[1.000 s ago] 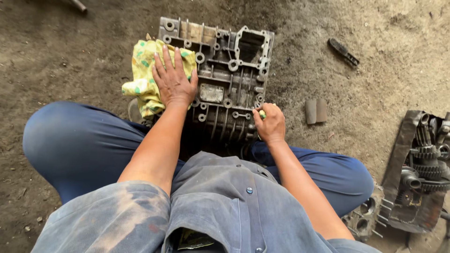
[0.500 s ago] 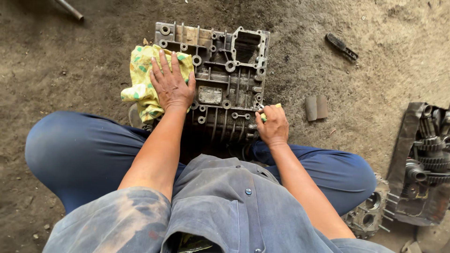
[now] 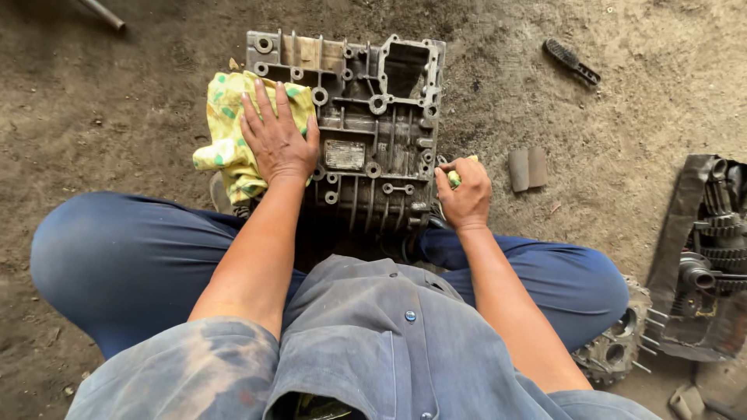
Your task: The person wipes and cleans an engine casing using a yellow cloth and then uses a small tool to point at or scrape several openings on the metal component.
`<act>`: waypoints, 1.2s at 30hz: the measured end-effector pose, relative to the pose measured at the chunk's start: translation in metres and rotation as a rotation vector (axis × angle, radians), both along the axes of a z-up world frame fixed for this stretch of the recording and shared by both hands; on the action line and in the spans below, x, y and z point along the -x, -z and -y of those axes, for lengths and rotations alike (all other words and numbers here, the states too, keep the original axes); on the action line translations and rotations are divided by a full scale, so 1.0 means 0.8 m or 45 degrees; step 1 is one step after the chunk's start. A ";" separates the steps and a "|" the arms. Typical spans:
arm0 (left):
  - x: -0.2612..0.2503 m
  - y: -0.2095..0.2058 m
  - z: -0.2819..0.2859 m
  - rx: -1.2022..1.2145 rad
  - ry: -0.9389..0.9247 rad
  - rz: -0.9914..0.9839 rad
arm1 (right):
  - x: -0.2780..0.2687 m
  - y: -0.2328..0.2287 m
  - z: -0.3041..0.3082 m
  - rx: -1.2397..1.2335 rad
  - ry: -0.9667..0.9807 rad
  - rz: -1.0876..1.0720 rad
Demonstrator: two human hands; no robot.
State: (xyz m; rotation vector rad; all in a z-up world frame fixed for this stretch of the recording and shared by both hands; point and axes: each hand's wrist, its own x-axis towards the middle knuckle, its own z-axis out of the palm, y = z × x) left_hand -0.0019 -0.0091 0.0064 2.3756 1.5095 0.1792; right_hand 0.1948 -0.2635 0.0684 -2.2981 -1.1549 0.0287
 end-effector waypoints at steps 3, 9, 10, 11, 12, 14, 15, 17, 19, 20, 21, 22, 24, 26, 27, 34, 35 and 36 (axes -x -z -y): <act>-0.004 0.001 -0.009 -0.013 -0.002 -0.003 | -0.013 0.014 -0.007 -0.132 0.201 -0.366; -0.003 0.011 -0.009 -0.014 -0.010 -0.015 | -0.081 0.029 -0.013 -0.284 0.450 -1.421; -0.004 0.011 -0.009 0.000 -0.014 -0.032 | -0.093 0.029 -0.019 -0.230 0.462 -1.521; -0.005 0.011 -0.008 0.005 -0.012 -0.032 | -0.105 0.028 -0.022 -0.175 0.479 -1.619; -0.005 0.011 -0.007 0.010 -0.009 -0.031 | -0.114 0.027 -0.023 -0.125 0.453 -1.542; -0.005 0.009 -0.011 0.017 -0.012 -0.041 | -0.122 0.028 -0.033 -0.025 0.389 -1.394; -0.005 0.009 -0.010 0.027 -0.013 -0.051 | -0.122 0.027 -0.036 0.035 0.296 -1.228; -0.005 0.009 -0.010 0.035 -0.017 -0.066 | -0.122 0.017 -0.041 0.147 0.115 -0.892; -0.006 0.008 -0.010 0.030 -0.021 -0.073 | -0.116 0.008 -0.047 0.250 0.154 -0.711; -0.007 0.008 -0.010 0.022 -0.016 -0.076 | -0.113 0.005 -0.050 0.299 0.174 -0.620; -0.006 0.009 -0.009 0.013 -0.016 -0.082 | -0.109 0.003 -0.052 0.268 0.183 -0.602; -0.006 0.009 -0.009 0.004 -0.016 -0.087 | -0.105 0.003 -0.053 0.238 0.193 -0.585; -0.005 0.009 -0.009 0.008 -0.018 -0.092 | -0.100 0.005 -0.052 0.225 0.185 -0.574; -0.007 0.008 -0.010 0.010 -0.017 -0.096 | -0.106 0.007 -0.053 0.252 0.135 -0.571; -0.006 0.007 -0.010 0.012 -0.014 -0.104 | -0.109 0.009 -0.054 0.216 0.124 -0.587; -0.004 0.009 -0.007 -0.079 -0.004 -0.052 | -0.124 0.027 -0.046 0.119 -0.051 -0.667; -0.006 0.008 -0.007 -0.076 -0.005 -0.050 | -0.126 0.027 -0.048 0.120 -0.089 -0.590; -0.006 0.007 -0.007 -0.073 -0.005 -0.048 | -0.132 0.026 -0.051 0.100 -0.075 -0.603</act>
